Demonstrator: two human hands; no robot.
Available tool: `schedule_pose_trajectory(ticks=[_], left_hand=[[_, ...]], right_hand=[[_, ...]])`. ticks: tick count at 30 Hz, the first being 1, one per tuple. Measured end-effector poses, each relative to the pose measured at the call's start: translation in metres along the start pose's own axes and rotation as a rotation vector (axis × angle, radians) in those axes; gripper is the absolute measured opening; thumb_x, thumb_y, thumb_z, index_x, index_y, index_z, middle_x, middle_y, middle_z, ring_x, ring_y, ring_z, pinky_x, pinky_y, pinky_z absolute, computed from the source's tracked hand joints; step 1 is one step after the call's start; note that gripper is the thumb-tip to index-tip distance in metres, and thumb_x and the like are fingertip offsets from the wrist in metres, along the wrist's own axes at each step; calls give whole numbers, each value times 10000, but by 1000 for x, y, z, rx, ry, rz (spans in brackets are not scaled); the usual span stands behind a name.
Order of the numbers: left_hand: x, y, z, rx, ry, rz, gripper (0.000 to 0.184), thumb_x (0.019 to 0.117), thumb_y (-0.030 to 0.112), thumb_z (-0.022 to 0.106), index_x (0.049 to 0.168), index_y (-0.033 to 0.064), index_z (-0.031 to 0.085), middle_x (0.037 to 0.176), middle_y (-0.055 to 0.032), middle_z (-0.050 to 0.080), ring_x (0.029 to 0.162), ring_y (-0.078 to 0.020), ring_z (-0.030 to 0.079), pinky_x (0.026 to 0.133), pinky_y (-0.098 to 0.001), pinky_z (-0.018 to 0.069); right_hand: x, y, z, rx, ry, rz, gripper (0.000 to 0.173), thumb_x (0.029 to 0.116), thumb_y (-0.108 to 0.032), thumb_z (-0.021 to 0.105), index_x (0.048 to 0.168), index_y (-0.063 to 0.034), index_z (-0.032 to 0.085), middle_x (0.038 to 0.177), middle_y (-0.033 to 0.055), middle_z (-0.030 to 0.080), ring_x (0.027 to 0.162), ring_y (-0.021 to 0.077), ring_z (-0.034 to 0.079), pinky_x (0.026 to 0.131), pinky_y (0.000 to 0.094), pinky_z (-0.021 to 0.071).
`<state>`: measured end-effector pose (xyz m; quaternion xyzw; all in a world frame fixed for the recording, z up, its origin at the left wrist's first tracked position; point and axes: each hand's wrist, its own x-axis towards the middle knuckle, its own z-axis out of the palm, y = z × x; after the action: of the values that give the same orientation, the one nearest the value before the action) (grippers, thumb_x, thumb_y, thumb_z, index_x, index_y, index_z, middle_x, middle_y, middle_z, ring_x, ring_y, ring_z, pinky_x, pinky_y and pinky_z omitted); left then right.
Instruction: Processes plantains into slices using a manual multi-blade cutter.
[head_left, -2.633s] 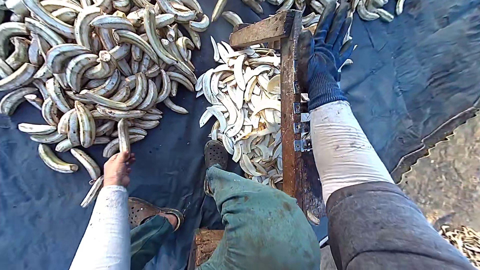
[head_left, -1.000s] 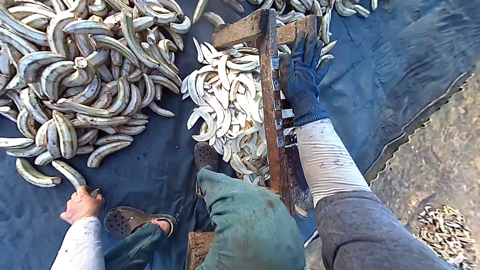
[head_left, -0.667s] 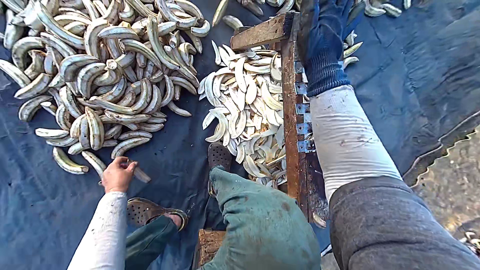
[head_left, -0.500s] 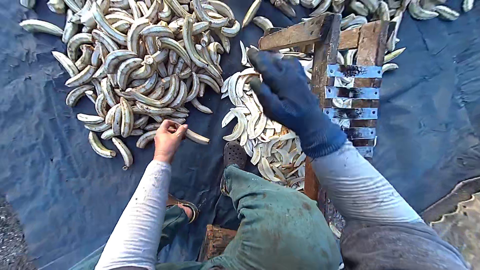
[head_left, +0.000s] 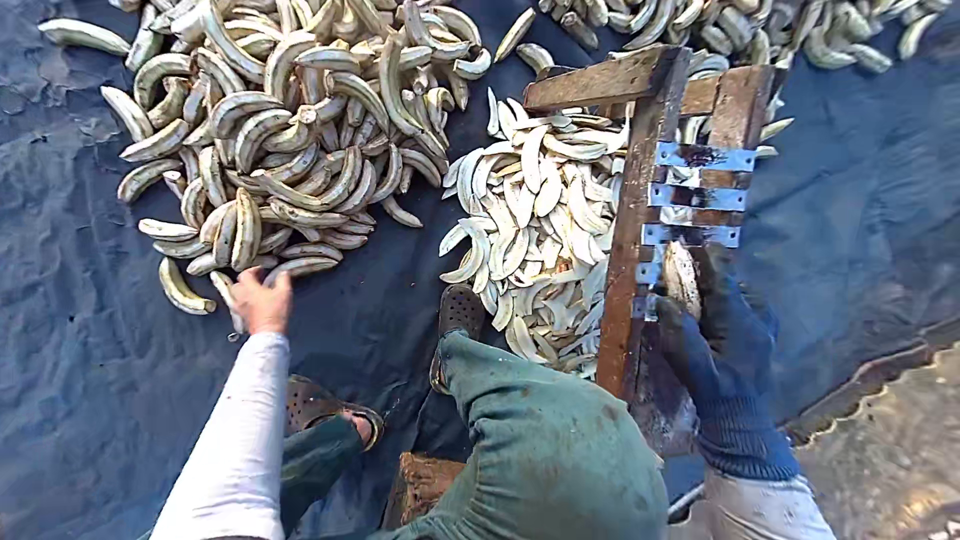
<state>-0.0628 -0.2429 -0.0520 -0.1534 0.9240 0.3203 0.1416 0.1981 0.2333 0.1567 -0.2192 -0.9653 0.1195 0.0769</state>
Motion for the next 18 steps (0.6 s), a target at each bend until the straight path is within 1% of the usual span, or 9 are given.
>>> schedule_pose_trajectory(ticks=[1, 3, 5, 7, 10, 12, 15, 16, 18], left_hand=[[5, -19, -7, 79, 18, -68, 672, 967, 396, 647, 1452, -41, 491, 1478, -408, 411, 1388, -596, 377, 1119, -725, 313], [8, -39, -14, 159, 16, -202, 686, 971, 334, 636, 1507, -41, 428, 1545, -402, 331, 1451, -566, 312, 1171, -661, 276], [5, -44, -15, 175, 0, -260, 676, 986, 285, 621, 1543, -18, 388, 1553, -373, 350, 1464, -521, 329, 1185, -605, 291], [2, -37, -15, 164, -6, -281, 672, 993, 267, 610, 1560, 3, 365, 1559, -345, 367, 1469, -486, 346, 1193, -574, 296], [7, -39, -12, 169, -1, -304, 661, 995, 271, 607, 1559, 20, 369, 1556, -320, 390, 1461, -460, 374, 1188, -559, 311], [13, -45, -11, 179, 0, -298, 643, 994, 250, 604, 1549, 14, 382, 1545, -313, 411, 1457, -447, 388, 1188, -556, 313], [20, -51, -7, 205, 8, -300, 638, 981, 208, 611, 1546, 18, 385, 1540, -291, 434, 1452, -422, 409, 1187, -547, 324], [21, -51, -7, 212, 12, -308, 646, 973, 195, 620, 1550, 28, 381, 1540, -282, 439, 1452, -416, 411, 1183, -545, 333], [20, -49, -8, 228, 10, -317, 655, 961, 176, 629, 1551, 42, 378, 1539, -264, 446, 1453, -406, 411, 1179, -537, 342]], right_hand=[[-20, 9, -3, -44, 17, 29, 715, 1000, -535, 447, 1563, -95, 415, 1334, 250, 637, 1229, 436, 596, 1052, 641, 410], [-54, 15, 0, -147, 16, 70, 720, 1005, -530, 414, 1534, -44, 448, 1350, 281, 621, 1230, 474, 598, 1041, 665, 417], [-76, 15, 11, -190, 31, 64, 670, 1006, -480, 410, 1475, -14, 519, 1337, 313, 607, 1207, 501, 597, 1001, 664, 445], [-80, 16, 22, -204, 60, 55, 635, 1010, -459, 381, 1453, -39, 557, 1383, 298, 582, 1248, 497, 567, 1019, 657, 423], [-67, 25, 35, -173, 74, 67, 630, 1057, -465, 284, 1504, -83, 509, 1553, 209, 466, 1453, 456, 395, 1180, 681, 228], [-49, 31, 35, -185, 45, 98, 624, 1066, -463, 236, 1556, -138, 444, 1631, 133, 376, 1529, 396, 284, 1207, 686, 127], [-9, 34, 35, -259, -32, 159, 638, 1060, -477, 198, 1636, -209, 260, 1709, 57, 199, 1587, 310, 115, 1217, 676, 47], [8, 34, 36, -264, -38, 164, 652, 1055, -493, 192, 1646, -216, 219, 1720, 48, 158, 1591, 300, 84, 1215, 676, 27], [42, 22, 35, -252, -3, 153, 651, 1067, -472, 202, 1650, -183, 198, 1721, 66, 151, 1590, 313, 87, 1205, 695, 15]])
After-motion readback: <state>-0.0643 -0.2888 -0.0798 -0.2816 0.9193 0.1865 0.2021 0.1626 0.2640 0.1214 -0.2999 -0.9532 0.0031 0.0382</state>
